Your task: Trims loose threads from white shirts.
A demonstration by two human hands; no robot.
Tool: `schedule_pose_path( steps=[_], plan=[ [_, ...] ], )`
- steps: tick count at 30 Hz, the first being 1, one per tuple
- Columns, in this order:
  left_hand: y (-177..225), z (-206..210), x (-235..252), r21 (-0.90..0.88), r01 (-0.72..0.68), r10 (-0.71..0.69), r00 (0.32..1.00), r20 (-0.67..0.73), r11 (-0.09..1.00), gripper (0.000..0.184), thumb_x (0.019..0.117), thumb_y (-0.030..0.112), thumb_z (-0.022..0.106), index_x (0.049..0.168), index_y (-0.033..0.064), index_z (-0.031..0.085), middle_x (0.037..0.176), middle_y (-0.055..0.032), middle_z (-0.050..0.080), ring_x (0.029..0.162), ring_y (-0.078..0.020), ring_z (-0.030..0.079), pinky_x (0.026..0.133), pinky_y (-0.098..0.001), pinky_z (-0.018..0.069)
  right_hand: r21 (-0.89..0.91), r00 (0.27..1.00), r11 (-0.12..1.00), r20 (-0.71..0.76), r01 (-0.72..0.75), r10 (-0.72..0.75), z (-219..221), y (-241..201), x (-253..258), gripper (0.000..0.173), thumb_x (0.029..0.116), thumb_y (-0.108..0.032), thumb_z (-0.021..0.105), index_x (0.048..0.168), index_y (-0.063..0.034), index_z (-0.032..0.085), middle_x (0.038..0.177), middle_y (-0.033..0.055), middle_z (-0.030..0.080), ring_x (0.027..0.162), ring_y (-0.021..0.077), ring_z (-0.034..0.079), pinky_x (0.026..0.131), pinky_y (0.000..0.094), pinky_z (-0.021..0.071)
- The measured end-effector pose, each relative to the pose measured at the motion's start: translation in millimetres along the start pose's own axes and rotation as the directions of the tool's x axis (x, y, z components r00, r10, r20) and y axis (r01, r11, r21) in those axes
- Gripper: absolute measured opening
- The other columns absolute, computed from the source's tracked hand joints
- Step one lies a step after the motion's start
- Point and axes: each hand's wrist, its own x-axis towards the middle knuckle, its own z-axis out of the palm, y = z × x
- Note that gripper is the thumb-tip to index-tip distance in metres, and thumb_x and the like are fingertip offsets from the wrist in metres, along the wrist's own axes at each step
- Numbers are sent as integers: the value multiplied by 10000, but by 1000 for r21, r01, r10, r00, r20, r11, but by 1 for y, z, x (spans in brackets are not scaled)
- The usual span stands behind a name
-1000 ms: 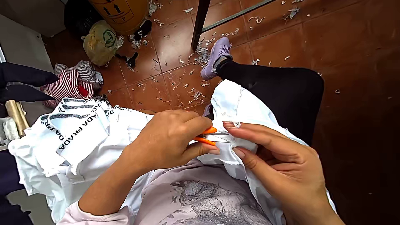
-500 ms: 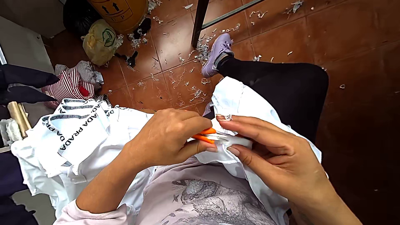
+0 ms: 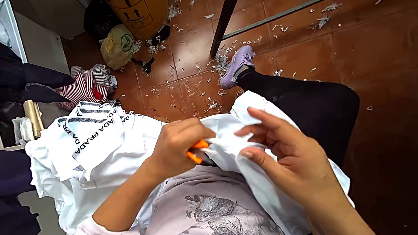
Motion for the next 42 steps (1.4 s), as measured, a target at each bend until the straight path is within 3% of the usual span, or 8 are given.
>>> schedule_pose_path(
  steps=[5, 11, 16, 23, 28, 34, 38, 42],
  plan=[
    [6, 5, -16, 177, -49, 88, 971, -220, 983, 38, 886, 68, 691, 893, 32, 682, 789, -62, 653, 759, -142, 613, 706, -262, 491, -197, 988, 970, -20, 145, -152, 8, -5, -11, 71, 897, -172, 635, 905, -134, 694, 889, -49, 624, 869, -2, 589, 749, 133, 495],
    [5, 13, -27, 3, 32, -31, 989, -142, 999, 106, 842, 91, 710, 838, 44, 615, 810, -70, 670, 774, -132, 642, 691, -259, 522, -423, 927, 863, -123, 275, -355, 21, 0, -23, 40, 941, -72, 623, 905, -88, 614, 821, 45, 558, 792, 139, 541, 692, 224, 438],
    [16, 3, -15, -432, 192, -187, 981, 54, 881, 491, 920, 320, 765, 1188, -81, 671, 1088, -75, 670, 802, 26, 544, 693, -111, 471, -429, 850, 798, -115, 424, -514, 19, 7, -29, 111, 948, -48, 648, 894, -88, 559, 939, 48, 525, 941, 158, 557, 887, 269, 497],
    [23, 17, -7, -82, -63, 67, 997, 49, 995, 146, 922, 127, 691, 898, 6, 769, 816, -73, 700, 767, -120, 650, 660, -250, 497, -332, 871, 848, -127, 414, -475, 25, 4, -29, 178, 930, -11, 681, 835, -67, 541, 1012, 67, 605, 1021, 160, 653, 913, 305, 588],
    [10, 8, -1, -255, 58, -8, 981, 193, 965, 149, 936, 65, 640, 850, -11, 735, 816, -63, 686, 794, -87, 640, 710, -222, 529, -301, 856, 825, -51, 478, -515, 26, 6, -29, 157, 952, 24, 629, 833, -31, 542, 950, 103, 650, 993, 194, 687, 917, 337, 594],
    [2, 5, 13, -220, 119, -103, 991, 80, 968, 151, 962, 63, 621, 892, -47, 697, 829, -79, 658, 776, -64, 608, 702, -190, 510, -269, 843, 818, -39, 508, -536, 21, 6, -28, 152, 952, 23, 630, 837, -33, 549, 967, 105, 636, 992, 196, 669, 906, 336, 581],
    [-13, -6, 24, 267, 217, -172, 968, -184, 939, 158, 955, 121, 675, 1012, -25, 692, 896, -122, 647, 790, -172, 610, 690, -290, 510, -313, 835, 802, -47, 510, -549, 22, 9, -30, 128, 953, 16, 631, 853, -32, 567, 979, 104, 627, 994, 199, 665, 906, 336, 581],
    [8, -23, 13, 273, 203, -214, 977, 14, 941, 444, 1037, 413, 534, 1152, -3, 638, 969, -89, 650, 897, -187, 611, 799, -370, 503, -337, 831, 798, -71, 500, -551, 23, 8, -30, 102, 946, 16, 649, 869, -22, 595, 984, 100, 617, 1006, 201, 662, 923, 348, 585]
  ],
)
